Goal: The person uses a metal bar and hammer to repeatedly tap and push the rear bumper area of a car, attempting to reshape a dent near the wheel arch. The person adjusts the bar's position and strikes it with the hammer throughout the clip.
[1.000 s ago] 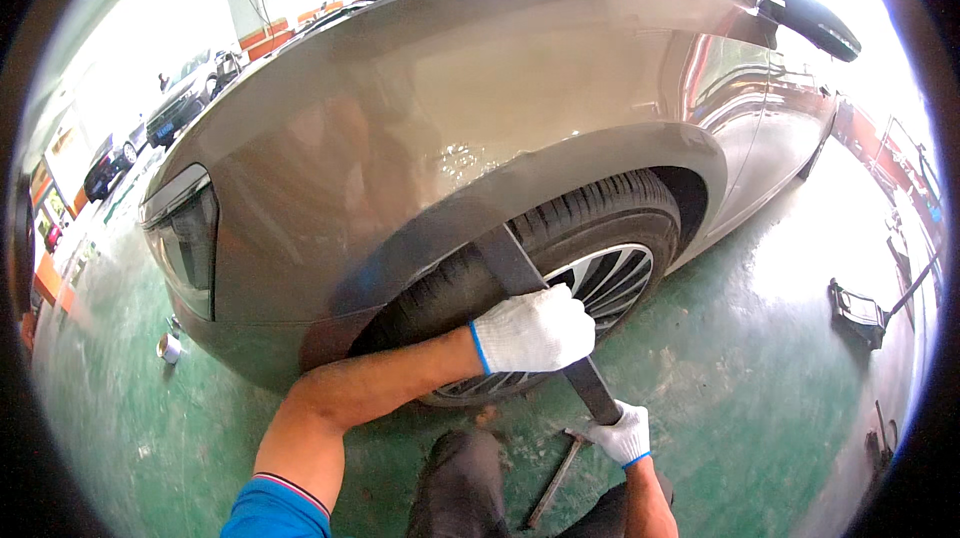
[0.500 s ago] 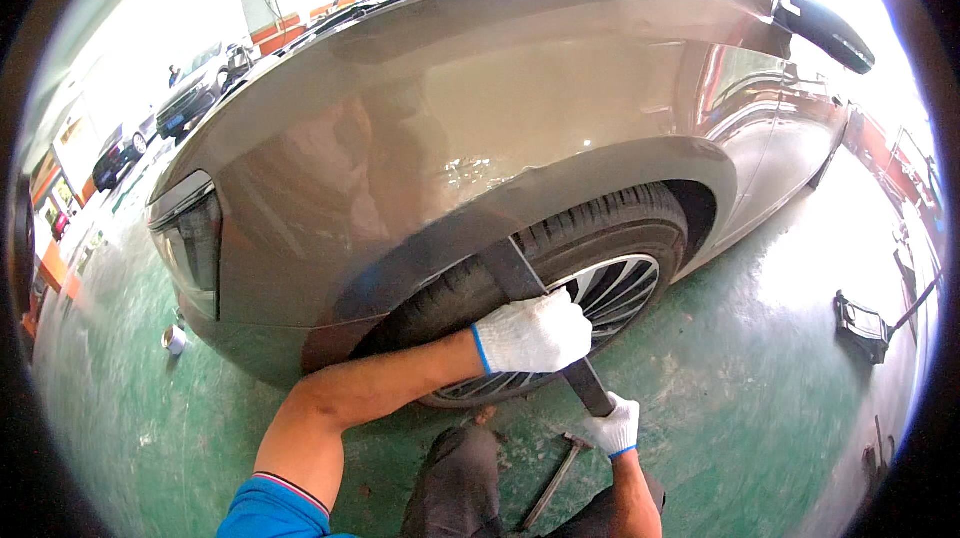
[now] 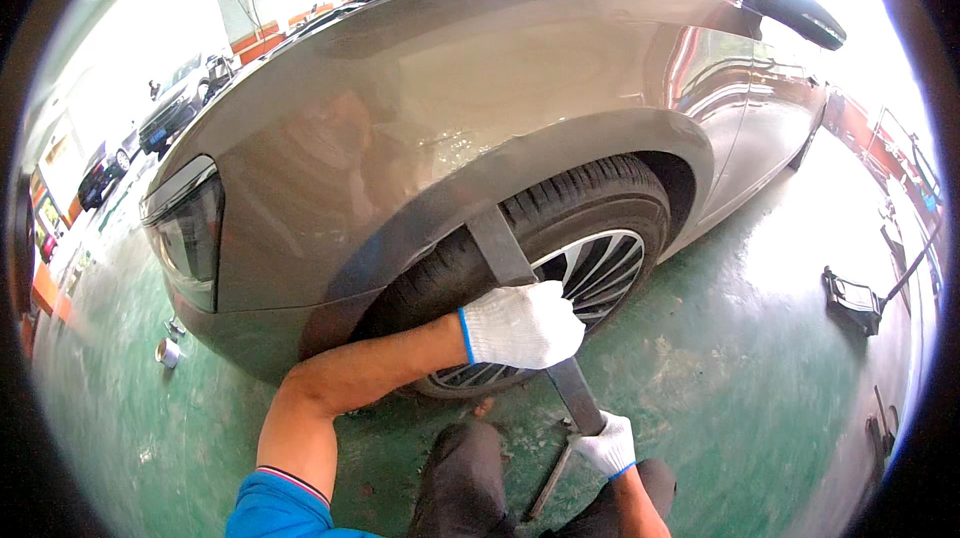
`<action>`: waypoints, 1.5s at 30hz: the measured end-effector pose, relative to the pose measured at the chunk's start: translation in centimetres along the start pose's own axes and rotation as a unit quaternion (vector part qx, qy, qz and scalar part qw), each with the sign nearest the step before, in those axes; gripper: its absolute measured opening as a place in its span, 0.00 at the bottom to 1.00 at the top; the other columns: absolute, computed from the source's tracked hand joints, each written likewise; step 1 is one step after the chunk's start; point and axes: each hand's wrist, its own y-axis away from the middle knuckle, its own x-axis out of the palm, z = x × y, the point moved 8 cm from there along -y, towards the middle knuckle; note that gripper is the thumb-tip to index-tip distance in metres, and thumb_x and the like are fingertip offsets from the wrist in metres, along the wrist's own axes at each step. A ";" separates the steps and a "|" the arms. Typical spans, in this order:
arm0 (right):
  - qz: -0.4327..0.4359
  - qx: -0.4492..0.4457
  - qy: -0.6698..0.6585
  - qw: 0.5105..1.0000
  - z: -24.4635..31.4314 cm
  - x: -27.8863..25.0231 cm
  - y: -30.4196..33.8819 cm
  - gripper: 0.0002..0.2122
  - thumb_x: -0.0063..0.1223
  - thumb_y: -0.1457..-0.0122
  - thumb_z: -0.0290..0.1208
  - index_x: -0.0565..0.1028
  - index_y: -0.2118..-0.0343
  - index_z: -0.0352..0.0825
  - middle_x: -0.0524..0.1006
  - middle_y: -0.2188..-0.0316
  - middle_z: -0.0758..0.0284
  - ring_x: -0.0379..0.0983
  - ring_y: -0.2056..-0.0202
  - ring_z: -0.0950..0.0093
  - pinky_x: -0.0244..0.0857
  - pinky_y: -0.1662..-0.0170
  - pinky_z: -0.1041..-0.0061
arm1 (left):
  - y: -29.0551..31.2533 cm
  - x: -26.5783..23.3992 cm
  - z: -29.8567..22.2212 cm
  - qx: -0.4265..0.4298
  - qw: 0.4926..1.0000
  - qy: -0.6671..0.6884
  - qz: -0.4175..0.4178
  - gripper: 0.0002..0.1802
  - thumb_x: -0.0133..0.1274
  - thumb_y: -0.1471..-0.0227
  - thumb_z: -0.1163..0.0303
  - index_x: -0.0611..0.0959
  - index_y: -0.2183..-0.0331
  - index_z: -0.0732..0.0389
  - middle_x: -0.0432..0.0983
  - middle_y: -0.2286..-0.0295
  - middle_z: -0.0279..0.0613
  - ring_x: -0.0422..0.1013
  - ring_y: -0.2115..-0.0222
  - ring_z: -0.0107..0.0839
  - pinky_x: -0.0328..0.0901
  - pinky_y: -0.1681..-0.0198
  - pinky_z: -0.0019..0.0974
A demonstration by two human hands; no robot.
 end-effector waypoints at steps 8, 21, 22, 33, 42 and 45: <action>-0.065 -0.047 0.056 0.995 3.3 -4.8 1.1 0.11 0.66 0.59 0.28 0.80 0.72 0.28 0.76 0.83 0.71 0.70 0.78 0.86 0.68 0.72 0.78 | -2.3 -1.1 1.5 -0.016 0.998 0.037 -0.056 0.06 0.55 0.56 0.65 0.81 0.81 0.52 0.75 0.81 0.32 0.74 0.76 0.31 0.65 0.68 0.39; -0.042 -0.128 0.029 0.990 0.5 -1.1 -7.5 0.07 0.66 0.59 0.25 0.79 0.77 0.30 0.76 0.83 0.73 0.69 0.78 0.87 0.67 0.74 0.77 | -0.9 2.5 3.0 -0.065 0.997 -0.014 0.032 0.06 0.55 0.55 0.65 0.81 0.80 0.52 0.74 0.82 0.33 0.74 0.75 0.32 0.67 0.63 0.40; -0.049 -0.141 0.045 0.988 -0.4 -0.8 -8.1 0.07 0.66 0.59 0.25 0.79 0.77 0.30 0.76 0.83 0.73 0.69 0.78 0.87 0.67 0.74 0.77 | -0.9 2.7 2.9 -0.075 0.997 -0.002 0.037 0.06 0.55 0.55 0.65 0.81 0.80 0.52 0.75 0.81 0.34 0.74 0.75 0.32 0.67 0.62 0.40; -0.005 -0.104 0.043 0.994 -0.4 -1.4 -7.9 0.10 0.64 0.58 0.28 0.79 0.74 0.28 0.74 0.84 0.68 0.67 0.75 0.87 0.66 0.72 0.76 | -1.1 2.6 2.7 -0.062 0.998 -0.013 0.010 0.06 0.54 0.56 0.65 0.80 0.81 0.52 0.74 0.81 0.34 0.73 0.75 0.33 0.66 0.65 0.39; -0.062 -0.121 0.069 0.988 2.4 -3.6 -4.5 0.10 0.65 0.58 0.27 0.78 0.75 0.27 0.73 0.85 0.69 0.65 0.76 0.88 0.66 0.73 0.76 | -1.3 0.9 2.7 -0.064 0.997 -0.020 -0.027 0.05 0.56 0.56 0.65 0.82 0.81 0.51 0.76 0.81 0.33 0.74 0.75 0.32 0.66 0.65 0.38; -0.080 -0.143 0.077 0.984 3.7 -3.8 -4.2 0.10 0.65 0.58 0.28 0.78 0.75 0.27 0.72 0.85 0.68 0.64 0.77 0.87 0.66 0.73 0.75 | -1.4 -0.5 3.4 -0.074 0.997 -0.017 -0.034 0.06 0.56 0.56 0.65 0.82 0.81 0.51 0.76 0.81 0.32 0.74 0.75 0.32 0.66 0.64 0.38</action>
